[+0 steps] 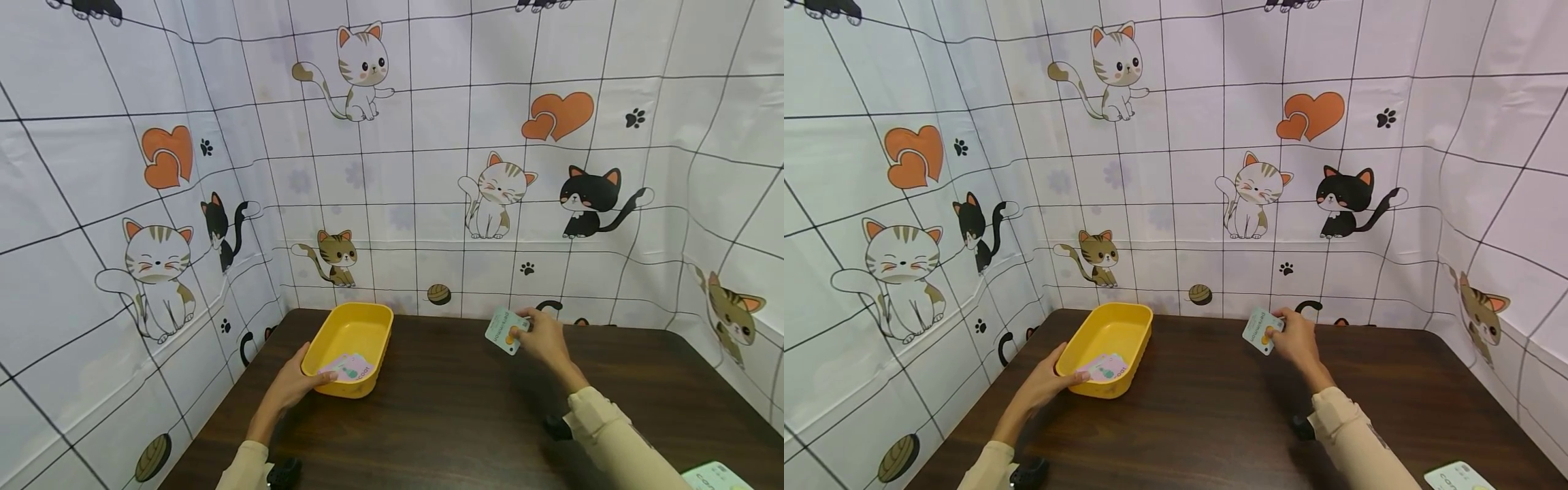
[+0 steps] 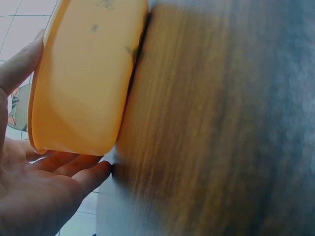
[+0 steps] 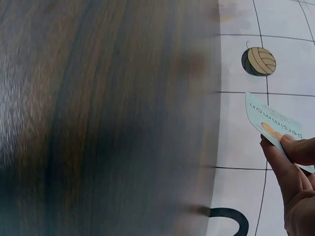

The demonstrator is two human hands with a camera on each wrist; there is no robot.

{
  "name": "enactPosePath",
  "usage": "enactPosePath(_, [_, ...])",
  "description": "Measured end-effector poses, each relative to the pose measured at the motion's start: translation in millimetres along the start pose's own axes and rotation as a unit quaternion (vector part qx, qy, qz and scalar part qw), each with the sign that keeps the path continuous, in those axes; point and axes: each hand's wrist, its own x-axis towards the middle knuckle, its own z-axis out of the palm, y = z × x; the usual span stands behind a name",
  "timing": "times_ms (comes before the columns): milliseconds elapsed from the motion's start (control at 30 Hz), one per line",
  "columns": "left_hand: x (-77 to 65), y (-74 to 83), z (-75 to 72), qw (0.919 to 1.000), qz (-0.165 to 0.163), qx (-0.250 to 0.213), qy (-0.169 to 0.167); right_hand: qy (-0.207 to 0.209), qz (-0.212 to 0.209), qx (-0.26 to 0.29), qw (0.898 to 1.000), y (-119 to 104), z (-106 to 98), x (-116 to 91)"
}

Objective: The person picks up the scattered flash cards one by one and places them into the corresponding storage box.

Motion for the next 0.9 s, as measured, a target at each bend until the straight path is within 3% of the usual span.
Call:
enactPosePath(433, [0.2, -0.4, -0.8, 1.0, 0.001, 0.0, 0.005, 0.002, 0.005, 0.03, 1.0, -14.7, 17.0, 2.6])
enactPosePath(900, [1.0, -2.5, -0.2, 0.9999, 0.01, -0.003, 0.0, 0.003, -0.013, 0.026, 1.0, -27.5, 31.0, 4.5])
